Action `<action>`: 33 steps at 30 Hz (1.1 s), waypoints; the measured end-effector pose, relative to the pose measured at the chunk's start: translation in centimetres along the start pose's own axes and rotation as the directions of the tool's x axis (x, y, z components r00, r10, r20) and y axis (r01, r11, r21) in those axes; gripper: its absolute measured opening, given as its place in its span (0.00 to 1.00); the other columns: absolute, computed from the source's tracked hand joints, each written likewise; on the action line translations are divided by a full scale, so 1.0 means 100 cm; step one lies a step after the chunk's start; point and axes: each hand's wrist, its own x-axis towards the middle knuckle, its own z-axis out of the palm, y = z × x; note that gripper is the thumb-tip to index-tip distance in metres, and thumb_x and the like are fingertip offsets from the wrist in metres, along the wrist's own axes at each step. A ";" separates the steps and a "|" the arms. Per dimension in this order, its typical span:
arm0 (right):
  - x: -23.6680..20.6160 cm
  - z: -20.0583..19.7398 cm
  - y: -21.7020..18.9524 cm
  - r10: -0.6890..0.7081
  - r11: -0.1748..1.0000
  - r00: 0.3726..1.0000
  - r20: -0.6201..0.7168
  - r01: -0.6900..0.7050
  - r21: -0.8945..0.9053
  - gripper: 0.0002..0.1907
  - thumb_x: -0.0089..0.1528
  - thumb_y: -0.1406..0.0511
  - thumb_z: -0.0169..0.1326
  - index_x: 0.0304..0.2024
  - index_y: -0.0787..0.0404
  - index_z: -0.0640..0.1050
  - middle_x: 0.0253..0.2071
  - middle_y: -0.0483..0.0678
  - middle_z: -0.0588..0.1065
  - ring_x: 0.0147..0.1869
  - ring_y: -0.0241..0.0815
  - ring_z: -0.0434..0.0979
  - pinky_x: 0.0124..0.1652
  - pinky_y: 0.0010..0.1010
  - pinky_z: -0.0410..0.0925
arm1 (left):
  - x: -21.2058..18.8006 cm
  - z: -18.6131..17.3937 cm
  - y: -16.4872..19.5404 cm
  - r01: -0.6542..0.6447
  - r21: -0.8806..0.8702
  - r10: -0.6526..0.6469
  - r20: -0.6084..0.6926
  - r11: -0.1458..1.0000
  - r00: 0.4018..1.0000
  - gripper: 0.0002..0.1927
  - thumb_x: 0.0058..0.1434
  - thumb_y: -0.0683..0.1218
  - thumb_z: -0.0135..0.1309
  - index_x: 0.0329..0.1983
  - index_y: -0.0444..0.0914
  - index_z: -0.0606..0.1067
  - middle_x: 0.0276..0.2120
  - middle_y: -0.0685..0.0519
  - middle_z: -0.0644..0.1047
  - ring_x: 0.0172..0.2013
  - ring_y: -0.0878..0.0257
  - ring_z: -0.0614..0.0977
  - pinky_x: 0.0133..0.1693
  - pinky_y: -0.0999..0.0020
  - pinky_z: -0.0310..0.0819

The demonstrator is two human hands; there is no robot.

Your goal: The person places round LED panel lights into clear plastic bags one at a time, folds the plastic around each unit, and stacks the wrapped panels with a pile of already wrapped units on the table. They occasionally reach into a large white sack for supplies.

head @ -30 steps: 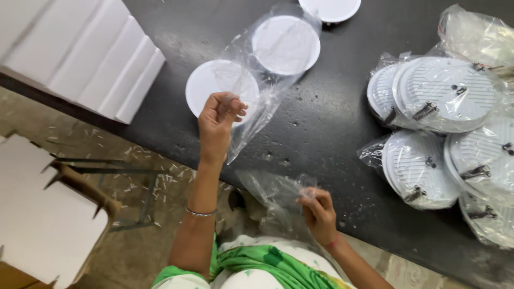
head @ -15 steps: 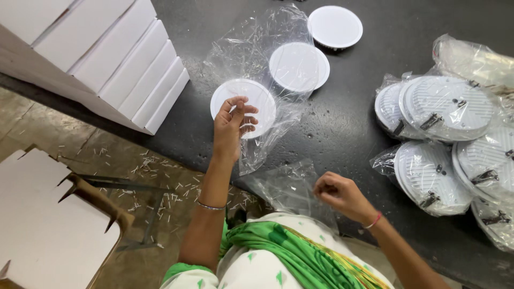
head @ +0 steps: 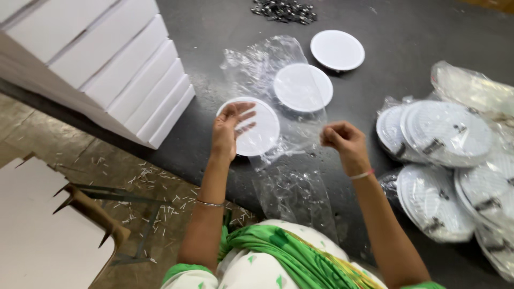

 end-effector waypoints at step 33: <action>0.061 -0.021 -0.004 -0.286 0.954 0.958 0.002 0.285 -0.089 0.04 0.69 0.76 0.56 0.42 0.64 0.80 0.38 0.47 0.80 0.40 0.34 0.80 0.45 0.27 0.77 | 0.025 -0.038 0.082 -0.292 0.551 0.076 0.380 0.782 0.922 0.12 0.65 0.36 0.56 0.50 0.38 0.79 0.55 0.47 0.82 0.44 0.60 0.85 0.44 0.68 0.85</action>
